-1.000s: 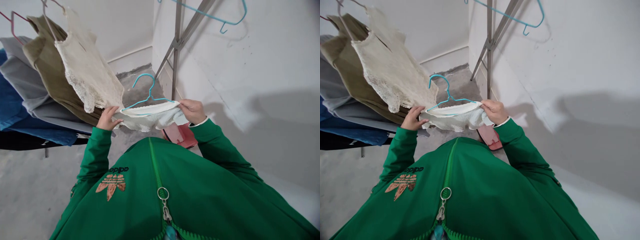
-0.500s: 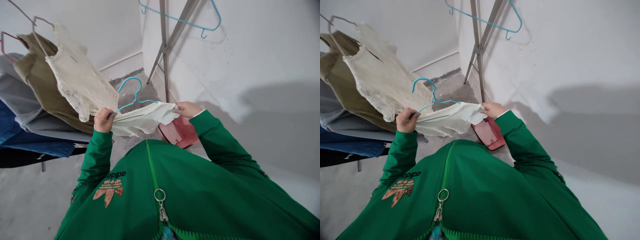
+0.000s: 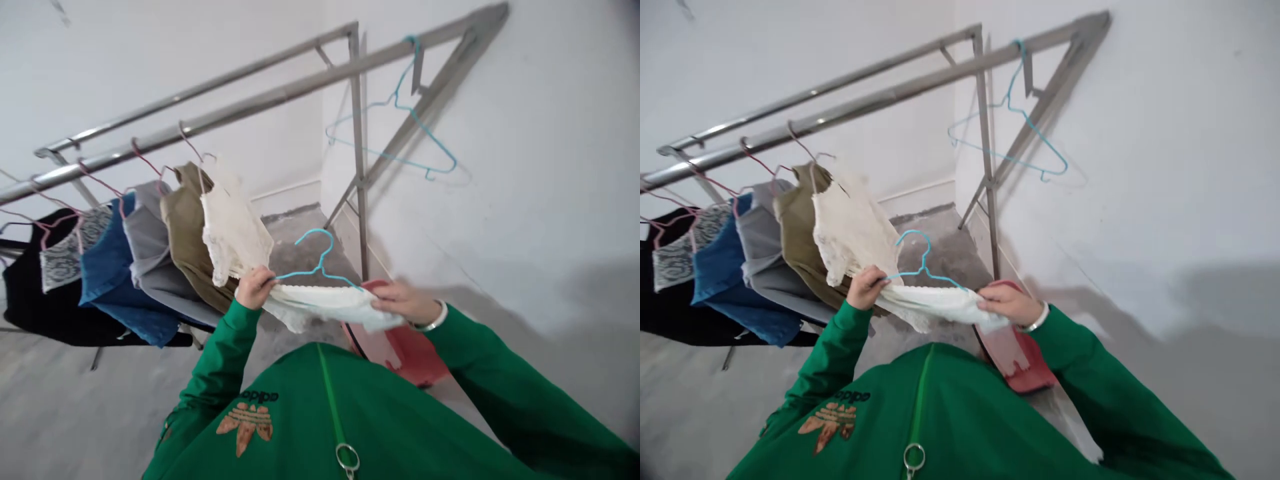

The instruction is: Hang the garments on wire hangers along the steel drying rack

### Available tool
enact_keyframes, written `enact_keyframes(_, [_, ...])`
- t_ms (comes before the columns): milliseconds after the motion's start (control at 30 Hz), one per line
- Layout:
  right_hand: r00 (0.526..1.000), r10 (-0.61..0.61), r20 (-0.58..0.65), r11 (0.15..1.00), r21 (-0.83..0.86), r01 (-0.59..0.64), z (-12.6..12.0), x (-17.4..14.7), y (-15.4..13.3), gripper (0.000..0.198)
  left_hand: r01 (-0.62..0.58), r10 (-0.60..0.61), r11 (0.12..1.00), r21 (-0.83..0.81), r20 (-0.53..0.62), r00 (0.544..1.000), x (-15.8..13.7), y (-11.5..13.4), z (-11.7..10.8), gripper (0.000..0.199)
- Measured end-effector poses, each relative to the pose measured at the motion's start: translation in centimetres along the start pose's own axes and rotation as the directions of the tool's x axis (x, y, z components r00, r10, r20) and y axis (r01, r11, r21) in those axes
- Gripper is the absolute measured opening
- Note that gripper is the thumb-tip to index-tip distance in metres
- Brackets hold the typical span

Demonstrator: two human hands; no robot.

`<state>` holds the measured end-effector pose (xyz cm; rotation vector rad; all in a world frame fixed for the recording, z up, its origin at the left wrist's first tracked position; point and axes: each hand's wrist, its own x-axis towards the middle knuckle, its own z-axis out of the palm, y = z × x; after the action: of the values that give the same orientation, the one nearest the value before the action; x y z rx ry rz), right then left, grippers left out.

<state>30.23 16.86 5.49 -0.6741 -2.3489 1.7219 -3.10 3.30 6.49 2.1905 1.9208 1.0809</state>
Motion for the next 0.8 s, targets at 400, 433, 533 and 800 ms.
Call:
enact_keyframes(400, [0.920,0.266,-0.288,0.838,0.540,-0.073,-3.2,0.0,-6.8,0.043,0.017,-0.022,0.999,-0.039,-0.126,0.992,-6.1,-0.1,3.5,0.015])
enact_keyframes(433, [0.916,0.240,-0.323,0.847,0.530,-0.035,-3.1,1.0,-7.7,0.042,0.036,-0.042,0.997,-0.068,-0.090,0.995,-6.8,0.1,4.1,0.015])
enact_keyframes(533, [0.892,0.112,-0.439,0.880,0.461,0.116,-2.4,5.0,-10.3,0.041,0.066,-0.068,0.989,-0.131,-0.008,0.998,-8.4,0.6,5.6,0.016])
enact_keyframes(800, [0.796,-0.188,-0.575,0.876,0.268,0.400,-1.5,18.7,-13.6,0.040,0.113,-0.108,0.984,-0.134,0.049,0.993,-10.2,0.1,5.1,0.020])
